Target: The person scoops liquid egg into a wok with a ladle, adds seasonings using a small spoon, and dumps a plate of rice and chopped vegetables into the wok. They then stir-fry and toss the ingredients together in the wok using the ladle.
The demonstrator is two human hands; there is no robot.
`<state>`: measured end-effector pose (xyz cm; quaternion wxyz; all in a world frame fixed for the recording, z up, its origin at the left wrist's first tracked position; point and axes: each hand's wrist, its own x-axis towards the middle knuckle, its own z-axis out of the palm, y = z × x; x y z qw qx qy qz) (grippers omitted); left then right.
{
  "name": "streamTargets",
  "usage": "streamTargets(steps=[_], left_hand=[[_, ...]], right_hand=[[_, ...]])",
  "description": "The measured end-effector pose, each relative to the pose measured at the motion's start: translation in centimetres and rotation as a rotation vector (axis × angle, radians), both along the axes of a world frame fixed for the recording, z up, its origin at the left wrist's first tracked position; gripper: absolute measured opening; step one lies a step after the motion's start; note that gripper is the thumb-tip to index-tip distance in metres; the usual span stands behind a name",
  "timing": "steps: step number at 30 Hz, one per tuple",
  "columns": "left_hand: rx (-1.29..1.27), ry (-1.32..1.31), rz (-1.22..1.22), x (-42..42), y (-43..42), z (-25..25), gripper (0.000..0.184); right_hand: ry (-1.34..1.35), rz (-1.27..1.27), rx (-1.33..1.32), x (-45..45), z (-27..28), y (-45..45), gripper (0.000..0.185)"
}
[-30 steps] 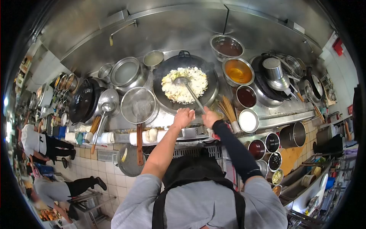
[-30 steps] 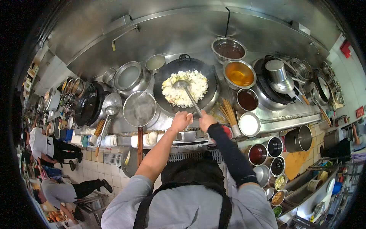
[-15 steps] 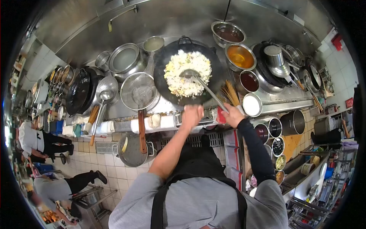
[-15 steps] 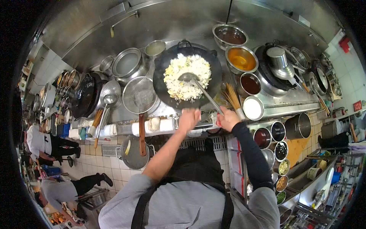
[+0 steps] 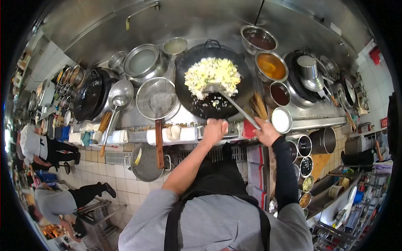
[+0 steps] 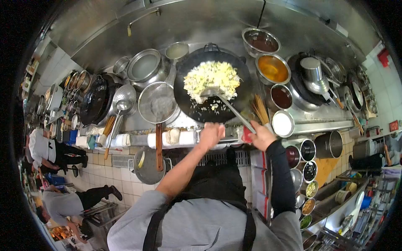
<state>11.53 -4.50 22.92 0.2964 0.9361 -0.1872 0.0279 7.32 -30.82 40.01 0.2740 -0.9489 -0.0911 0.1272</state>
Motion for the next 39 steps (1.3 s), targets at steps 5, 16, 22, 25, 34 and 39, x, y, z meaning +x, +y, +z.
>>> streamTargets(steps=[5,16,22,25,34,39], left_hand=[[-0.035,0.056,-0.079,-5.2,2.2,0.6,0.038],[-0.095,0.089,0.043,8.5,-1.4,1.9,0.045],[0.145,0.006,0.317,6.8,-5.0,3.7,0.032],[0.219,-0.23,0.461,6.4,-6.0,3.4,0.035],[0.103,0.071,0.376,7.1,-5.4,2.9,0.044],[0.084,0.109,0.315,7.4,-5.2,2.1,0.038]], right_hand=[[-0.331,0.076,0.297,-3.5,1.8,0.6,0.058],[-0.079,-0.277,1.087,9.1,4.1,0.1,0.037],[-0.359,-0.127,1.139,29.5,7.7,5.8,0.035],[-0.317,-0.233,1.297,39.6,11.2,9.1,0.042],[-0.094,-0.109,1.252,46.4,5.4,13.9,0.034],[-0.299,-0.093,1.337,42.5,10.8,14.4,0.033]])
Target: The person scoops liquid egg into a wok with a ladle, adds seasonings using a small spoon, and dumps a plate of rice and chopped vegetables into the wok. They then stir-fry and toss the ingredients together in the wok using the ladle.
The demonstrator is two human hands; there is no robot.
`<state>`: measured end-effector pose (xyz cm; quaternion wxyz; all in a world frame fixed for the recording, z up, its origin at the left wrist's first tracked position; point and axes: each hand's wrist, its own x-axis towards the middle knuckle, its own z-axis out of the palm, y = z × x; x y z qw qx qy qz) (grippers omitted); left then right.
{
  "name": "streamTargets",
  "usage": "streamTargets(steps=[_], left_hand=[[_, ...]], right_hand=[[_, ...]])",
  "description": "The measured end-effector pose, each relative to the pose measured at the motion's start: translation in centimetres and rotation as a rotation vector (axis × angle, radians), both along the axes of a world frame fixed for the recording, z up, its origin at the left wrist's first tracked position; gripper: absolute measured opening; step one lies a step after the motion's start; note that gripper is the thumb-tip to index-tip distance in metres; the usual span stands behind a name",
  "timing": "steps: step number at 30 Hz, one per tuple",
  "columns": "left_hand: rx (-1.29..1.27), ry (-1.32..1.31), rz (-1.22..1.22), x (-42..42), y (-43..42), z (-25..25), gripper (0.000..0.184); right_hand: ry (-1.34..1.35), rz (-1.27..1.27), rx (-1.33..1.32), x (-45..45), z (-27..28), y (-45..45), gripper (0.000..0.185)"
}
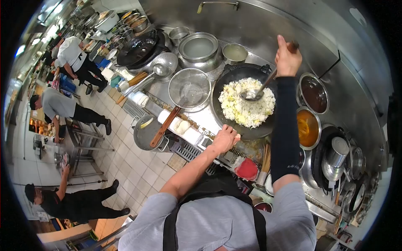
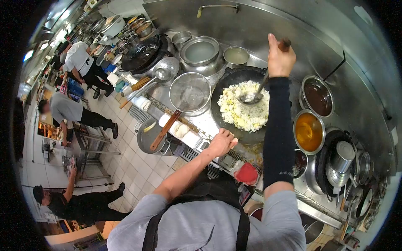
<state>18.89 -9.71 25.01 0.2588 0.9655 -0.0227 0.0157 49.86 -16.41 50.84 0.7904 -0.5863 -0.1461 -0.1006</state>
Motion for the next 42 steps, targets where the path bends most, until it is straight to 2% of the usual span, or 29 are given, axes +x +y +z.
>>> streamTargets(steps=[2,3,4,6,8,9,10,11,12,14,17,20,21,22,23,24,25,27,28,30,31,32,33,34,36,38,39,40,42], left_hand=[[-0.017,-0.017,-0.027,0.0,0.0,-0.9,0.035],[-0.017,-0.018,-0.033,-0.5,-0.2,-0.9,0.034],[-0.011,-0.037,-0.033,0.1,0.0,-0.7,0.033],[-0.048,-0.019,-0.057,-0.2,-0.1,-0.2,0.032],[-0.069,0.008,-0.058,0.6,0.0,-0.2,0.033],[-0.069,0.032,-0.042,1.0,0.1,-0.6,0.034],[-0.07,0.061,-0.021,0.9,-0.1,-1.0,0.035],[0.051,0.212,-0.06,1.8,-0.3,0.4,0.034],[-0.116,0.073,-0.04,0.9,-0.2,1.3,0.034],[-0.122,0.019,-0.089,1.1,0.0,0.0,0.035],[-0.045,0.048,-0.142,1.5,0.3,-0.7,0.034],[-0.029,0.176,-0.158,2.2,0.4,-0.7,0.032],[-0.117,0.135,-0.14,2.7,0.2,-0.7,0.032],[-0.206,0.11,-0.109,1.5,-0.5,-1.2,0.031],[-0.277,0.063,-0.063,1.1,-0.1,-1.3,0.031],[-0.168,0.049,-0.186,1.7,0.5,-1.2,0.03],[-0.146,-0.127,-0.207,1.8,0.5,-3.0,0.03],[-0.11,0.075,-0.102,2.0,0.7,-0.9,0.032],[-0.147,0.133,-0.106,2.0,0.7,-1.2,0.033],[-0.15,0.114,-0.114,1.0,0.0,-1.7,0.035],[-0.128,0.086,-0.139,1.8,0.8,-1.2,0.036],[-0.231,0.081,-0.078,1.2,0.9,-0.5,0.037],[-0.197,0.088,-0.125,1.7,1.3,-0.4,0.038],[-0.165,0.108,-0.181,1.5,1.1,-0.6,0.039],[-0.164,0.087,-0.164,2.2,1.2,-2.0,0.037],[-0.169,0.115,-0.163,1.6,1.6,-2.3,0.036],[-0.173,0.136,-0.169,1.8,1.8,-1.7,0.036],[-0.19,0.163,-0.173,1.6,1.4,-1.5,0.036],[-0.071,0.175,-0.264,3.3,2.2,-2.2,0.039]], right_hand=[[-0.061,-0.018,0.081,0.1,-5.9,0.8,0.033],[0.015,0.023,-0.035,-1.5,-7.3,1.5,0.033],[0.084,0.101,0.017,-0.9,-6.8,1.2,0.033],[0.093,0.047,0.0,-2.8,-3.2,0.8,0.031],[0.023,0.107,0.079,-8.2,-0.8,-1.2,0.034],[-0.194,0.057,0.018,-10.6,-1.8,-1.8,0.038],[-0.121,0.12,-0.06,-11.7,-4.5,-2.0,0.041],[-0.124,0.016,-0.084,-11.0,-7.7,-1.8,0.041],[-0.149,-0.092,-0.104,-8.6,-9.1,-1.6,0.04],[0.125,0.205,0.272,-5.6,-8.0,-3.6,0.037],[-0.184,-0.011,0.021,-15.2,-1.1,-5.9,0.037],[-0.048,0.082,0.042,-13.0,-9.8,-5.5,0.034],[-0.119,-0.059,-0.085,-11.3,-9.5,-5.8,0.035],[0.076,-0.021,0.11,-10.0,-9.6,-5.8,0.037],[-0.053,-0.136,-0.049,-13.0,-6.4,-6.5,0.037],[-0.14,-0.16,-0.107,-15.3,-5.5,-6.8,0.034],[-0.064,0.023,-0.059,-18.4,-5.2,-7.4,0.028],[-0.07,0.137,-0.095,-17.4,-9.9,-7.4,0.024],[-0.087,0.037,-0.08,-13.7,-10.3,-8.2,0.025],[0.057,0.031,0.174,-10.2,-7.3,-10.9,0.028],[-0.008,0.125,0.159,-11.4,-5.4,-12.3,0.031],[-0.071,0.221,0.146,-12.5,-3.5,-13.6,0.035],[-0.194,0.089,-0.033,-12.1,-5.3,-13.1,0.037],[-0.091,0.071,-0.148,-10.2,-9.6,-11.3,0.04],[-0.122,0.315,-0.324,-7.2,-7.3,-10.5,0.039],[0.133,0.165,-0.09,-7.4,-0.5,-8.2,0.04],[0.045,0.038,-0.053,-7.8,1.4,-7.8,0.039],[-0.035,-0.087,-0.028,-8.4,2.1,-7.8,0.037],[-0.046,-0.182,0.097,-8.2,-2.0,-8.3,0.034]])
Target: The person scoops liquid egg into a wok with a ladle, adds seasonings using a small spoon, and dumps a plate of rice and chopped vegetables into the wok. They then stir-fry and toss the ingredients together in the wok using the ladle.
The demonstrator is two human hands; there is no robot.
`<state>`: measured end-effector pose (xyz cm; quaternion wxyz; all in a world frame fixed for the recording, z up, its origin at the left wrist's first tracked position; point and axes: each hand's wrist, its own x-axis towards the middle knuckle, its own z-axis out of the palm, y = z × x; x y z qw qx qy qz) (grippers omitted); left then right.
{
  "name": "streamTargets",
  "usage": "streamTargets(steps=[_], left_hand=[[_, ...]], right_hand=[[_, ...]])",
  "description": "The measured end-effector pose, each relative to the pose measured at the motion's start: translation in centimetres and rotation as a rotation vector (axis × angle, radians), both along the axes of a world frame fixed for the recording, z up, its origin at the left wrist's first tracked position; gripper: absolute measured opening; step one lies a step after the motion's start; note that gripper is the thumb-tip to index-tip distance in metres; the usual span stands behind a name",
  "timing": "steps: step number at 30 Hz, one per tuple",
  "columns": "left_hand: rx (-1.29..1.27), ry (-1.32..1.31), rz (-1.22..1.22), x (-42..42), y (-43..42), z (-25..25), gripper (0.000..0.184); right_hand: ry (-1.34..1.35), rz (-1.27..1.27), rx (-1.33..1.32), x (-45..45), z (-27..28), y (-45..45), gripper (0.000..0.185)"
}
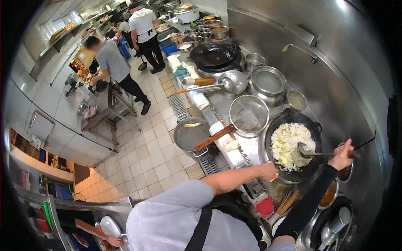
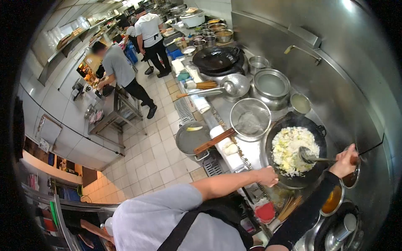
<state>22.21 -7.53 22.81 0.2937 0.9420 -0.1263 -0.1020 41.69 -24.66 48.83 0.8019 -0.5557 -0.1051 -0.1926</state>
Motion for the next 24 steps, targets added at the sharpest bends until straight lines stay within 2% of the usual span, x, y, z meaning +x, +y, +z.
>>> streamTargets(steps=[2,5,8,9,10,11,12,14,15,16,17,18,19,20,21,23,24], left_hand=[[0.136,-0.073,-0.151,-0.3,-0.2,-0.3,0.041],[-0.054,-0.149,0.248,-1.9,-1.7,-1.8,0.041],[-0.046,-0.034,0.092,-4.5,0.1,7.2,0.031],[-0.055,-0.124,0.167,-4.8,-0.4,6.9,0.028],[0.014,-0.099,0.076,-5.6,0.4,9.8,0.025],[0.07,-0.079,-0.057,-5.9,1.6,13.1,0.022],[0.07,-0.16,-0.076,-5.6,1.1,11.1,0.02],[0.043,-0.253,-0.071,-7.3,-0.4,5.8,0.019],[-0.045,-0.346,-0.021,-9.0,-0.5,3.6,0.02],[-0.078,-0.252,-0.021,-11.1,0.0,3.8,0.023],[-0.035,-0.217,-0.106,-12.7,0.9,2.9,0.027],[-0.057,-0.155,-0.098,-14.2,1.6,-1.0,0.034],[-0.021,-0.075,-0.113,-16.1,2.4,1.1,0.035],[-0.09,-0.092,-0.06,-17.1,2.9,3.2,0.034],[-0.11,-0.11,-0.062,-16.0,3.1,6.1,0.035],[-0.151,-0.117,-0.029,-11.9,4.2,12.0,0.038],[-0.112,0.008,-0.028,-9.0,4.3,13.6,0.041]], right_hand=[[-0.053,0.09,0.077,1.8,-11.1,1.6,0.04],[0.101,0.048,-0.095,-5.0,-6.7,4.1,0.041],[0.128,0.043,-0.097,-9.6,-2.7,5.7,0.038],[0.165,0.066,-0.082,-11.0,-1.7,6.2,0.033],[0.202,0.065,-0.07,-11.6,-1.0,5.8,0.028],[0.19,0.186,-0.03,-11.1,-2.0,5.0,0.015],[0.161,0.192,-0.025,-10.7,-3.4,4.3,0.014],[0.013,0.044,0.021,-9.2,-6.2,5.1,0.014],[-0.061,-0.003,0.047,-8.5,-6.3,4.8,0.016],[-0.036,-0.115,0.086,-9.1,-3.1,5.4,0.028],[-0.027,-0.096,0.1,-9.0,-0.4,4.8,0.029],[-0.01,-0.05,0.121,-9.2,1.7,4.6,0.031],[-0.006,-0.038,0.099,-9.7,3.9,4.3,0.031],[0.001,-0.017,0.08,-9.7,5.8,4.2,0.031],[-0.018,0.042,0.058,-10.4,6.9,4.2,0.031],[0.002,0.005,0.053,-13.6,8.1,5.5,0.031],[0.012,-0.016,0.045,-14.8,8.2,6.1,0.031]])
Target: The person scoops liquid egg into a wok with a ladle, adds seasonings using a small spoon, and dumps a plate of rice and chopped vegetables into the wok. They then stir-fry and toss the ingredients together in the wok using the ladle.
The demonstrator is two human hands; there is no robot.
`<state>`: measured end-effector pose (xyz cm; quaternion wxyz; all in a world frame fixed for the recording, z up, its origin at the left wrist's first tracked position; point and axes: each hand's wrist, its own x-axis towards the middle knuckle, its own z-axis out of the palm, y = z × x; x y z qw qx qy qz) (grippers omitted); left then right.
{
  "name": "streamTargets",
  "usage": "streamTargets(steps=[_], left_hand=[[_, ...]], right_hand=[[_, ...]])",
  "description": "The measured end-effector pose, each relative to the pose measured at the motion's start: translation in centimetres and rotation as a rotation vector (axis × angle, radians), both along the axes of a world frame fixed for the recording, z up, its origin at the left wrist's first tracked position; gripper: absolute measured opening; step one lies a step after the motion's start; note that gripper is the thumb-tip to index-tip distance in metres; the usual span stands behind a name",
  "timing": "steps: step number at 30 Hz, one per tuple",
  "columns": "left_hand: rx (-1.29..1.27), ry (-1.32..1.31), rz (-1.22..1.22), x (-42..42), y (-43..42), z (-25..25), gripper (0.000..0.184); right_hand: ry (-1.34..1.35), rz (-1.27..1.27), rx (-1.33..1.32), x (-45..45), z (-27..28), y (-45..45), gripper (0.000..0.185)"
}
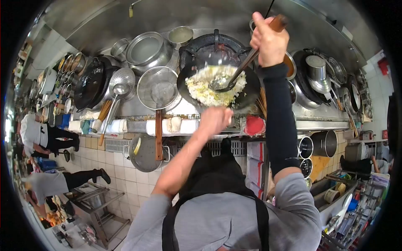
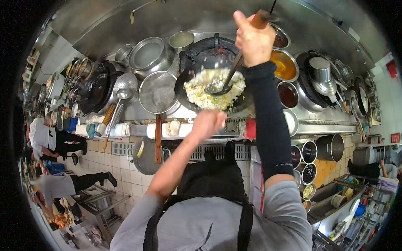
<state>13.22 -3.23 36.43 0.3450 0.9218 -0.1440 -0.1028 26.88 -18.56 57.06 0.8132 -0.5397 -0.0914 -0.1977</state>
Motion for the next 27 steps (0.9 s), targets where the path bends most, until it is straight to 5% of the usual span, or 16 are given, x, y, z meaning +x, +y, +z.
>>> streamTargets(steps=[2,4,7,10,12,14,18,20,22,27], left_hand=[[0.073,-0.01,-0.036,2.4,-0.4,-1.6,0.046],[0.163,-0.116,-0.042,0.6,-1.8,-9.5,0.043],[0.098,-0.134,-0.124,-5.5,-1.0,-14.2,0.031],[0.084,-0.151,-0.139,-8.9,0.7,-10.8,0.045],[0.107,-0.128,-0.092,-6.0,0.9,-3.0,0.049],[0.056,-0.189,-0.048,-1.6,1.1,-1.7,0.046],[0.025,-0.223,-0.007,-0.7,-0.8,-10.5,0.041],[0.053,-0.218,-0.039,-5.1,-0.1,-12.3,0.038],[0.068,-0.206,-0.23,-7.9,1.5,-10.8,0.039],[-0.016,-0.189,-0.024,-2.5,0.9,-1.4,0.047]], right_hand=[[0.085,-0.046,-0.038,0.6,-4.0,1.2,0.032],[0.059,-0.016,-0.032,3.5,-10.9,0.9,0.031],[-0.007,-0.189,0.086,2.9,-7.2,-0.1,0.03],[-0.047,-0.043,0.094,1.4,-3.8,-2.3,0.029],[0.03,-0.067,0.065,-0.1,-2.3,-1.1,0.03],[0.082,-0.094,0.05,-0.6,-2.7,-0.3,0.031],[0.031,-0.102,0.045,3.1,-10.7,-0.1,0.032],[0.003,-0.193,0.086,3.2,-8.8,-1.1,0.03],[-0.039,-0.084,0.08,2.4,-5.8,-2.9,0.028],[0.067,-0.05,0.024,-0.4,-1.3,-2.6,0.029]])
